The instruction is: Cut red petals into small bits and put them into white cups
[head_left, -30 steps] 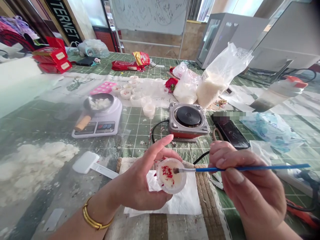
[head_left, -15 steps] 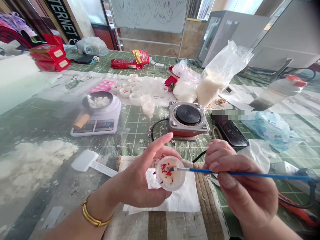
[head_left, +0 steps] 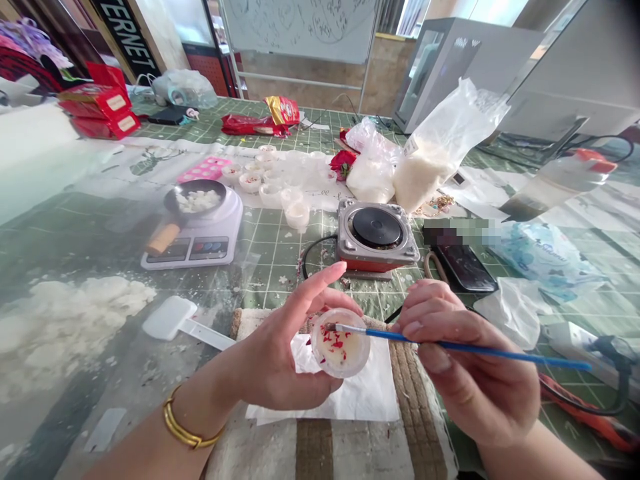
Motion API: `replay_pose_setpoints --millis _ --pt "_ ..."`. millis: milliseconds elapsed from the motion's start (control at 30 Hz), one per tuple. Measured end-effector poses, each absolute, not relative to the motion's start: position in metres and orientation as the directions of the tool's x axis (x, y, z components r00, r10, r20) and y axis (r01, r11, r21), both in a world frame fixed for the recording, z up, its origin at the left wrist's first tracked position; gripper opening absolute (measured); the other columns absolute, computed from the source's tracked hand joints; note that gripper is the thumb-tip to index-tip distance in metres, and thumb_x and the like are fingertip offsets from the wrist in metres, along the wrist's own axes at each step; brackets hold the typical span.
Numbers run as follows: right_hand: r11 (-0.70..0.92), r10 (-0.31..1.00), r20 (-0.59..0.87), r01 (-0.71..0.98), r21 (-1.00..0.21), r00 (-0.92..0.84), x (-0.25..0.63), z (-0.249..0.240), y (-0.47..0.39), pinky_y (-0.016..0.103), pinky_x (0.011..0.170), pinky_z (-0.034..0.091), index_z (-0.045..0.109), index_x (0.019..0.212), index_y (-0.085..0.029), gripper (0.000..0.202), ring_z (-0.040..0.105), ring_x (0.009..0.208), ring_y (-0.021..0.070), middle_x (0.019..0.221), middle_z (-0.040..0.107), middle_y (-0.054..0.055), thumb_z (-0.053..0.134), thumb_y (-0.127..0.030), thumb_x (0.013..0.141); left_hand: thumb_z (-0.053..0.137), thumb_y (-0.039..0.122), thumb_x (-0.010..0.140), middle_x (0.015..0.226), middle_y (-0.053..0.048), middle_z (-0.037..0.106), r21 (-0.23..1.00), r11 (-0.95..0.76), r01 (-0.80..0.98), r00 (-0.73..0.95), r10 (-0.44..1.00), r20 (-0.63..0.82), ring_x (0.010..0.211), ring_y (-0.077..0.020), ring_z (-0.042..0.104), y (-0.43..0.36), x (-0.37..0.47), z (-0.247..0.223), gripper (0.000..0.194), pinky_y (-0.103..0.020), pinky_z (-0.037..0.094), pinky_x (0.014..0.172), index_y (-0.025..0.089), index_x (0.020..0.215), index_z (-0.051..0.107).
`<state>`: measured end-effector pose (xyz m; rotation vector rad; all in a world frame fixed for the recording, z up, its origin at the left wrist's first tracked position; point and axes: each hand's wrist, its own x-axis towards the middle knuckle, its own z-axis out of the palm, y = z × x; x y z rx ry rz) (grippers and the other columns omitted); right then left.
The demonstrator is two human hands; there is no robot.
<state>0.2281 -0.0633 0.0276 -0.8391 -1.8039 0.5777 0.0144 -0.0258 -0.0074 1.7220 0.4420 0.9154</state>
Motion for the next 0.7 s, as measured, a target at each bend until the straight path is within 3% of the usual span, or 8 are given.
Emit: replay_pose_setpoints --millis 100,367,700 --pt "0.625 0.777 0.560 0.244 -0.742 -0.286 0.2307 0.0294 -0.0651 0.048 0.084 0.038 0.061 0.095 -0.020 0.021 0.056 0.072 0.0201 0.078 0.062 0.004 0.053 -0.014 0.077 0.067 0.011 0.069 0.117 -0.013 0.053 0.927 -0.346 -0.145 0.638 0.683 0.355 0.099 -0.0223 0.056 -0.0256 0.0135 -0.0072 0.097 -0.034 0.050 0.081 0.028 0.143 0.007" --pt "0.606 0.795 0.594 0.162 -0.778 -0.124 0.2279 0.0276 -0.0675 0.048 0.086 0.037 0.064 0.089 -0.021 0.014 0.054 0.069 0.0198 0.072 0.060 0.004 0.053 -0.020 0.080 0.067 0.013 0.070 0.117 -0.014 0.053 0.923 -0.352 -0.154 0.634 0.681 0.365 0.099 -0.0226 0.055 -0.0254 0.0127 -0.0066 0.095 -0.033 0.050 0.079 0.028 0.143 0.008" --pt "0.598 0.800 0.565 0.209 -0.774 -0.201 0.2327 0.0349 -0.0678 0.045 0.090 0.034 0.061 0.090 -0.021 0.017 0.053 0.075 0.0195 0.074 0.058 0.002 0.051 -0.014 0.079 0.068 0.012 0.068 0.117 -0.012 0.054 0.924 -0.352 -0.147 0.639 0.679 0.360 0.100 -0.0225 0.056 -0.0256 0.0128 -0.0069 0.096 -0.035 0.049 0.084 0.029 0.143 0.009"
